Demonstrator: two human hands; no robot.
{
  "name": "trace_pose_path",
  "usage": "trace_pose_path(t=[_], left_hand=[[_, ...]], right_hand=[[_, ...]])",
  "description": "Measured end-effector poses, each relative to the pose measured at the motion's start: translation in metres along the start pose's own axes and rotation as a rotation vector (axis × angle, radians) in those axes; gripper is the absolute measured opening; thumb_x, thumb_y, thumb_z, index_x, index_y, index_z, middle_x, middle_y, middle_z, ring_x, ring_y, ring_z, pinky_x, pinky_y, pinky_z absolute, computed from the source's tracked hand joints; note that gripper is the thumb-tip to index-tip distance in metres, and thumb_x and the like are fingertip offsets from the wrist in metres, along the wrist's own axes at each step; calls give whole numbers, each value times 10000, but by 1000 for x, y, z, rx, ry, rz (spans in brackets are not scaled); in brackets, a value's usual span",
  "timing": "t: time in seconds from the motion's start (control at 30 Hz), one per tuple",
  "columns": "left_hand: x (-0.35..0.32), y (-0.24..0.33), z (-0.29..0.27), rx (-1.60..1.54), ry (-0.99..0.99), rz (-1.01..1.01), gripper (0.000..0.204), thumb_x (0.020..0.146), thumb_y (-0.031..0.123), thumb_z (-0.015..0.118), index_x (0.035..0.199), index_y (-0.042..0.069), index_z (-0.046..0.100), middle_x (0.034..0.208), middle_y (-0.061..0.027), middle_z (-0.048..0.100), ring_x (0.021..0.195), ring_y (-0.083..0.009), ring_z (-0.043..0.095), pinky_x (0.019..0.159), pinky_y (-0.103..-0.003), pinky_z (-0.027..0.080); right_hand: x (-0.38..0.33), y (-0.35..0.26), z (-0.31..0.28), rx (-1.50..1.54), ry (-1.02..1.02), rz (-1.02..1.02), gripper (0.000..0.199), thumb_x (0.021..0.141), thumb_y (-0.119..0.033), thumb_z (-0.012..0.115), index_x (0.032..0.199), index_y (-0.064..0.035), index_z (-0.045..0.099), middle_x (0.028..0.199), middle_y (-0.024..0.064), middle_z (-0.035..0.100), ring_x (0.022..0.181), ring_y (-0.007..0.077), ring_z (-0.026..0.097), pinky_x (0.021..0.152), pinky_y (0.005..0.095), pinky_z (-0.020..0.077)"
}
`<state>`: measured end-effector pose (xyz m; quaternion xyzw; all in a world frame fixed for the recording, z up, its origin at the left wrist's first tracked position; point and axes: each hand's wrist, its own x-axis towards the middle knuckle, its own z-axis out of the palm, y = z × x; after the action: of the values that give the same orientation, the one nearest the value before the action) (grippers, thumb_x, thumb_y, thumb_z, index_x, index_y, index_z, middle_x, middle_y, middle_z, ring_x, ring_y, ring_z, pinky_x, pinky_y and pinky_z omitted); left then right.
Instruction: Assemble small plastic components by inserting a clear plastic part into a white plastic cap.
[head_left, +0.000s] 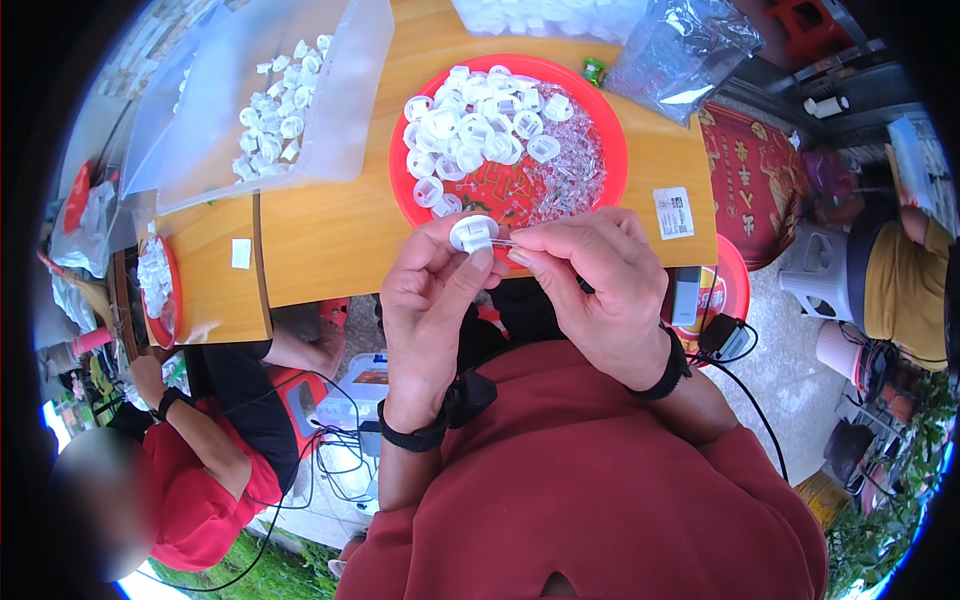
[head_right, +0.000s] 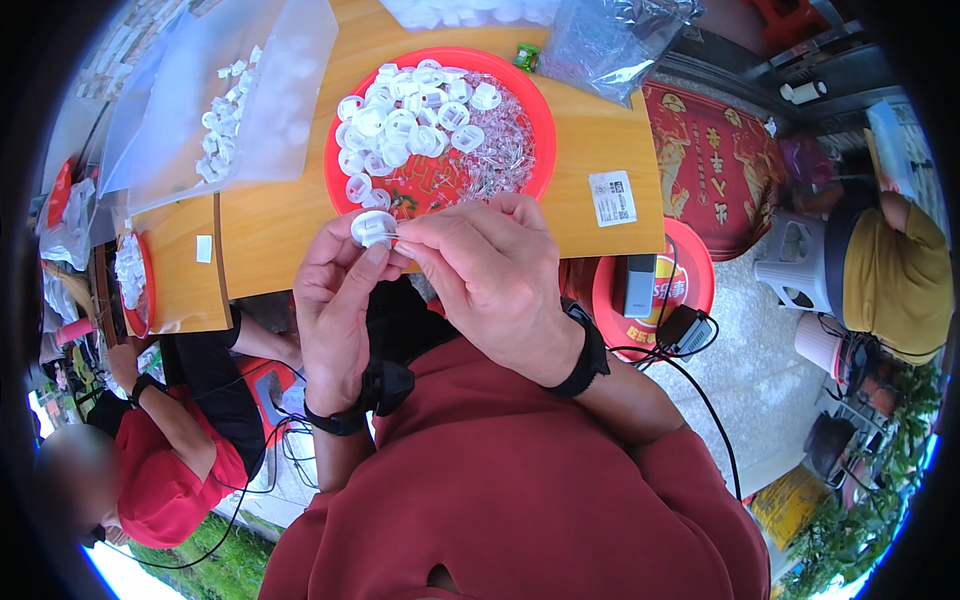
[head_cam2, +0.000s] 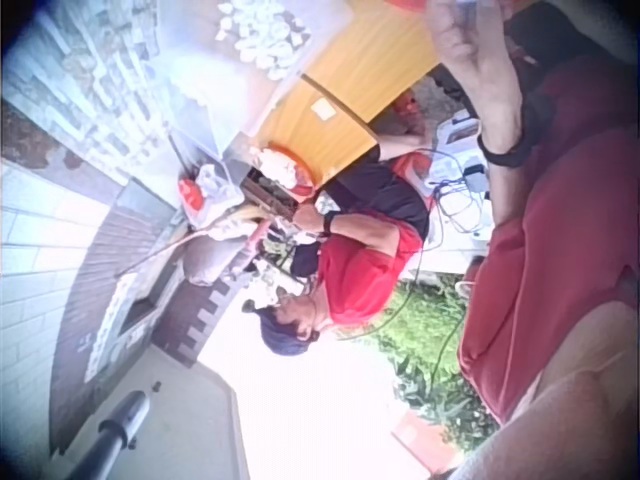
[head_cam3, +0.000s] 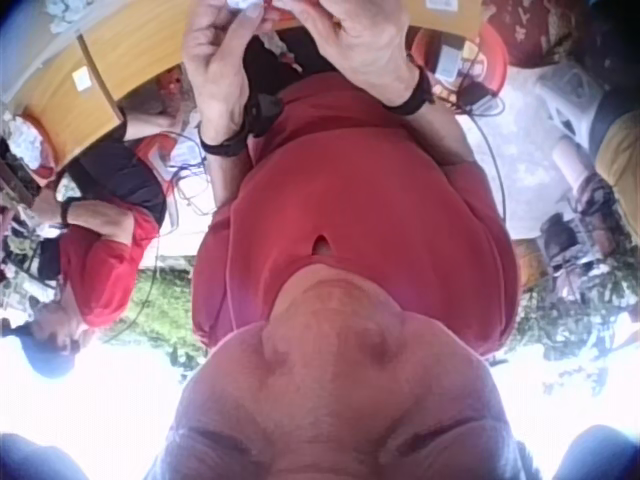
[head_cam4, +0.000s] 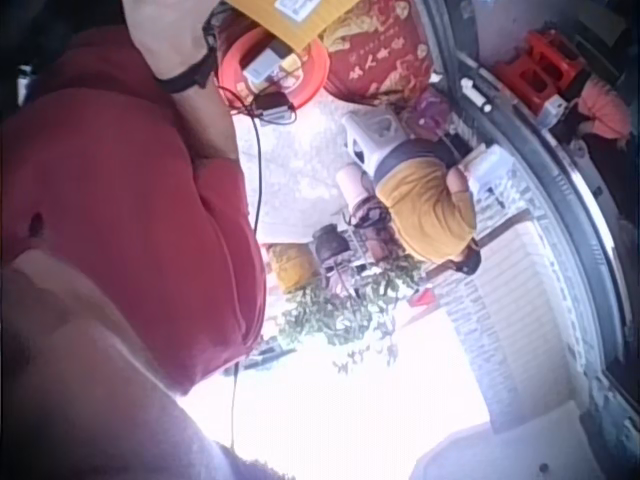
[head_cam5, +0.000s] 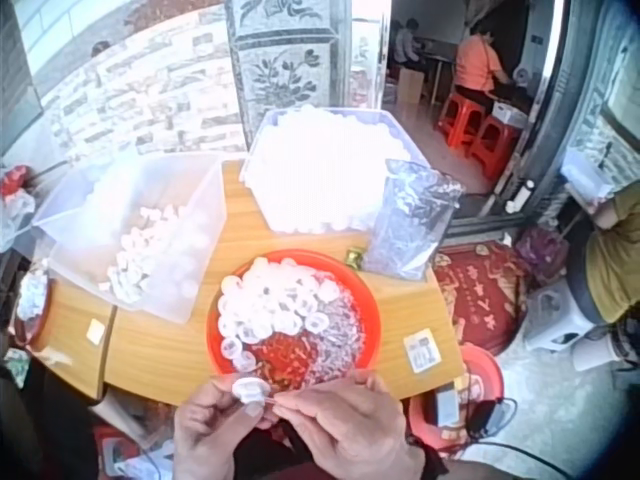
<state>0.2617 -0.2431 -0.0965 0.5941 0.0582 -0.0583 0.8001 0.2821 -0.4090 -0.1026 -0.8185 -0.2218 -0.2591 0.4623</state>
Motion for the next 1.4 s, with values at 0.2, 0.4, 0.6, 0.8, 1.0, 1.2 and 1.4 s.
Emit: trace_pose_path(t=[0.2,0.4,0.6,0.8,1.0,1.2,1.4], left_hand=[[0,-2,1,58,26,8,297,951,32,621,1239,2,556,1039,-62,661,833,-81,620,755,-220,506],[-2,-7,0,58,51,125,278,916,-22,653,1189,-13,600,1012,-42,662,821,-72,615,720,-212,515],[-2,-8,0,60,22,131,294,910,-17,667,1198,-21,609,1006,-34,666,847,-71,620,725,-209,523],[-3,-8,0,98,31,123,296,907,-21,668,1199,-28,623,976,-32,672,817,-65,610,704,-210,518],[-4,-7,0,114,42,124,291,902,-32,663,1190,-39,624,953,-34,674,778,-63,608,674,-207,516],[-5,-7,1,175,68,96,305,902,25,679,1201,-19,637,942,-37,681,750,-66,594,670,-203,490],[-7,-4,4,274,100,113,292,898,-24,672,1187,-36,630,959,-47,687,791,-57,633,668,-200,541]], right_hand=[[-1,-3,0,-59,-14,-43,194,774,-62,768,945,-98,684,809,-17,685,705,146,642,680,335,406],[-3,-2,3,-96,26,-113,221,749,-56,777,951,-82,691,797,-15,664,702,140,632,679,336,407],[-3,-4,1,-114,-3,-115,243,721,-43,773,943,-82,683,808,-20,660,721,131,631,687,340,410],[-2,-6,1,-98,8,-82,189,755,-58,796,925,-94,721,793,-8,701,687,130,645,681,311,401],[-3,-4,2,-99,-7,-112,257,740,-50,761,982,-83,681,788,-33,647,691,133,615,710,338,415],[-5,-3,3,-97,-22,-118,271,733,-43,754,991,-78,677,785,-32,643,696,136,614,721,338,419],[-4,-4,4,-116,-2,-135,276,729,-13,736,990,-72,668,797,-15,642,711,141,618,738,346,429]])
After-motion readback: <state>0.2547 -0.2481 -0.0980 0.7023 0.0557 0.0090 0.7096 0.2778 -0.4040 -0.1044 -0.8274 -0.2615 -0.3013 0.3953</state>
